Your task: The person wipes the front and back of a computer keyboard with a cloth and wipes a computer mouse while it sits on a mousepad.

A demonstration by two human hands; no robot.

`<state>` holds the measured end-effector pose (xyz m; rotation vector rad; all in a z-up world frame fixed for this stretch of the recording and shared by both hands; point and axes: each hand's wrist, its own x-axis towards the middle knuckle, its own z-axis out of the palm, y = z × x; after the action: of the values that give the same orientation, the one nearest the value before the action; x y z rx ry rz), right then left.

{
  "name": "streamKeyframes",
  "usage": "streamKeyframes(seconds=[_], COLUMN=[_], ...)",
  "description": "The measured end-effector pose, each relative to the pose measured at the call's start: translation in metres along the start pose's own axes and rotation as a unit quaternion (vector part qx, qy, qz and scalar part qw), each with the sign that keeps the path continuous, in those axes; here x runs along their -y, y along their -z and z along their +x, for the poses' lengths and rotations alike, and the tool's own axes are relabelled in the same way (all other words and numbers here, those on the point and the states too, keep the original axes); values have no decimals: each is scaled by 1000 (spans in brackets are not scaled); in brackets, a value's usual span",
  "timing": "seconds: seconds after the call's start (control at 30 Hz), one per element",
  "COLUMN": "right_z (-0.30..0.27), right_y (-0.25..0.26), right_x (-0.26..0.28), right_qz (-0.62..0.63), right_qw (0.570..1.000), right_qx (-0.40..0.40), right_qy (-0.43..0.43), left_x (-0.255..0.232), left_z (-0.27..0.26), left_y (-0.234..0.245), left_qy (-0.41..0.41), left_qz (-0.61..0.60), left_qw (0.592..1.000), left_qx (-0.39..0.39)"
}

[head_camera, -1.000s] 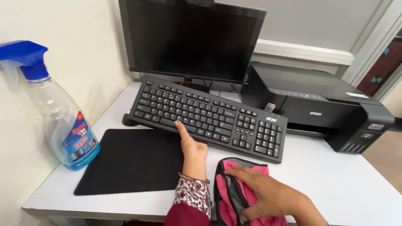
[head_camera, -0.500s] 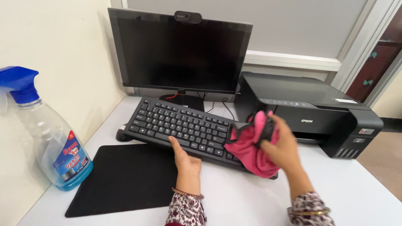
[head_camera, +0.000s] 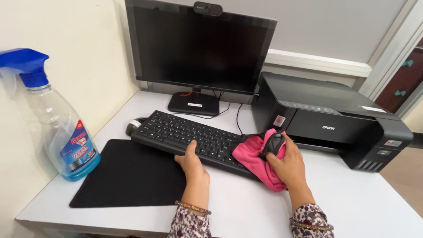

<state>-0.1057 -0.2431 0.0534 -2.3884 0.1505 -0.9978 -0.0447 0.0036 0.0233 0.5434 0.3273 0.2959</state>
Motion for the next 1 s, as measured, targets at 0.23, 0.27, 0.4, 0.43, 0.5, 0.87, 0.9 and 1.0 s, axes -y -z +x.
streamKeyframes(seconds=[0.23,0.27,0.4,0.43,0.5,0.87,0.9,1.0], right_z=[3,3,-5,-5,-9,5,6,5], right_y=[-9,-7,6,8,0,-42,-32,-4], right_x=[-20,-18,5,12,21,-35,-27,0], right_qz=[-45,-28,55,77,144,534,597,707], right_qw=[999,999,996,994,986,825,772,679], right_qx=[8,10,38,50,67,28,31,38], right_qy=[8,24,53,49,53,-183,-215,-193], left_x=[-14,-16,-20,-20,-16,3,5,6], left_z=[-43,-50,-72,-77,-92,-97,-95,-91], left_y=[8,9,9,8,7,-6,-2,6], left_qy=[-93,-83,-123,-137,-227,-259,-285,-355], left_qz=[261,278,469,538,542,677,666,657], left_qw=[960,955,869,825,796,605,606,585], left_qx=[45,53,101,104,142,329,328,317])
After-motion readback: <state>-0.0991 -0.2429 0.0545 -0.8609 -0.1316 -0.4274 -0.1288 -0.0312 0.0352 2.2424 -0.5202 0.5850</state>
